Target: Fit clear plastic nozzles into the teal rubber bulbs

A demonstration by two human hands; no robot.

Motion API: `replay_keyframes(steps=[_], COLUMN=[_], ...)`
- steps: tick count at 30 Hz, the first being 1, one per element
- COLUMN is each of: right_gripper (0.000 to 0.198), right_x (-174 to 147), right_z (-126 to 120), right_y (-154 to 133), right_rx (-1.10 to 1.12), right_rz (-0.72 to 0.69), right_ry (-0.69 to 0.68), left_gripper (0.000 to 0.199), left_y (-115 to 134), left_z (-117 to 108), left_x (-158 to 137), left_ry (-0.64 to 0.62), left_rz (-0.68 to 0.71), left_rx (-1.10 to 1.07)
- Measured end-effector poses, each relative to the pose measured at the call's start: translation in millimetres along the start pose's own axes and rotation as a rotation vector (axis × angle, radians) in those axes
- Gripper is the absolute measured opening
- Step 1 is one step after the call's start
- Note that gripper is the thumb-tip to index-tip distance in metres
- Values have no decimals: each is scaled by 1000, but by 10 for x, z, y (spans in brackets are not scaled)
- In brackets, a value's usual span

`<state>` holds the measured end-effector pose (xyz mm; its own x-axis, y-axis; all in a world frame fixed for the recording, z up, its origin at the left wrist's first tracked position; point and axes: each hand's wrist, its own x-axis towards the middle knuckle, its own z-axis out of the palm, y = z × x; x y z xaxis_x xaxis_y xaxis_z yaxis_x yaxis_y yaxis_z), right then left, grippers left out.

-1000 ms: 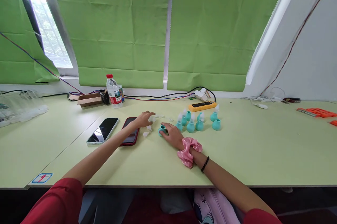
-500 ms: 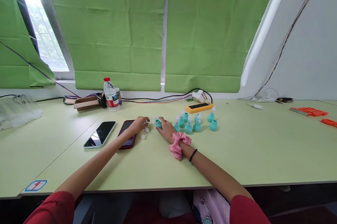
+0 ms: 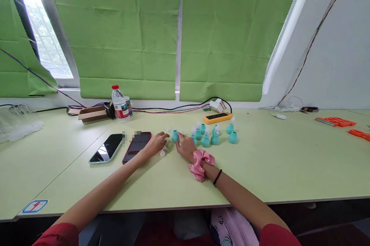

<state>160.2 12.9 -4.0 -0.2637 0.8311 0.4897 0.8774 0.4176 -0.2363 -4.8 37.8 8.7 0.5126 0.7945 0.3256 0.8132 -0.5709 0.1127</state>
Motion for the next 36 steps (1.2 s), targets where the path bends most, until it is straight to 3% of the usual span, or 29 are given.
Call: replay_keyframes(steps=[11,18,22,25,29,33,36], right_gripper=[18,22,23,22,24,24,25], right_x=[-126,-96,-95,-107,-94,-64,-62], right_z=[-72,-52,-39,-53,-78,-86,-110], right_y=[-39,52,34,-18,-20,50,55], right_rx=[-200,-72,14,72,99,103,108], right_rz=[73,59,56,35,42,88,82], right_ry=[-164,-171,-151,-144,-143,-163,-154], left_gripper=[30,23,20,17,18,21,22], left_y=[68,49,90,163,261,280,265], left_z=[-49,-54,-97,-118,-27,160,211], left_x=[-79,-62,-71,-91,-134,-160,-153], left_ry=[77,71,217,296,219,142,190], left_rz=[-23,-98,-76,-36,-14,111,187], left_rx=[-167,-309,-369,-545,-779,-711,-581])
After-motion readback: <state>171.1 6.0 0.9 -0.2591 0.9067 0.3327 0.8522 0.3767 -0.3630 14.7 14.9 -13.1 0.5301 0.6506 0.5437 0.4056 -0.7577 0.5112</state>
